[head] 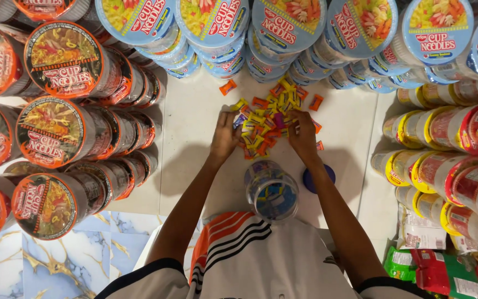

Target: Organize candies into a clear plastic container from a pile on the counter.

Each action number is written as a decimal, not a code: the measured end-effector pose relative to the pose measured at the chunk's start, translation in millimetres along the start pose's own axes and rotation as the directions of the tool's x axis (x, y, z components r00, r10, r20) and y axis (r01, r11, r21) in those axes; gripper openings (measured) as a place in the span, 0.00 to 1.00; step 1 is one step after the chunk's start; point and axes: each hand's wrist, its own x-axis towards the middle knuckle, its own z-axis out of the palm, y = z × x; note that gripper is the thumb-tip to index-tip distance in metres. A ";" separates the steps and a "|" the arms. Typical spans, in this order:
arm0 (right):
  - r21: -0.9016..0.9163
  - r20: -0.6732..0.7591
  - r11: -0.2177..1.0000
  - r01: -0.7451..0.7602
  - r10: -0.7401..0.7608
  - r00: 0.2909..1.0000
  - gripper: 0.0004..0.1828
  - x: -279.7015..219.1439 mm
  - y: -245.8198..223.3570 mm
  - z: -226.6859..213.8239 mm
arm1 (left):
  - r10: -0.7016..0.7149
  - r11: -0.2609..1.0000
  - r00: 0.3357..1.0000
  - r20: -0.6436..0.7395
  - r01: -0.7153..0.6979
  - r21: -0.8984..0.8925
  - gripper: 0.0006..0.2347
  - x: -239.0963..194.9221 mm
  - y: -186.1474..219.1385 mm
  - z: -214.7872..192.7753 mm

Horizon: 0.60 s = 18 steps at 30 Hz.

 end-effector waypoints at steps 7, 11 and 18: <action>-0.199 0.126 0.942 0.270 -0.248 0.960 0.14 15.7 -20.6 20.0 | -0.041 0.972 0.995 -0.095 0.061 0.226 0.15 4.2 -4.7 4.4; -0.226 0.201 0.911 0.346 -0.304 0.931 0.16 21.4 -40.0 39.7 | -0.002 0.951 0.995 -0.095 0.031 0.308 0.11 0.8 6.6 -6.1; -0.502 0.307 0.767 0.399 -0.273 0.912 0.20 23.7 -35.2 53.7 | -0.281 0.936 0.945 -0.170 0.231 -0.264 0.08 -27.0 -40.3 24.4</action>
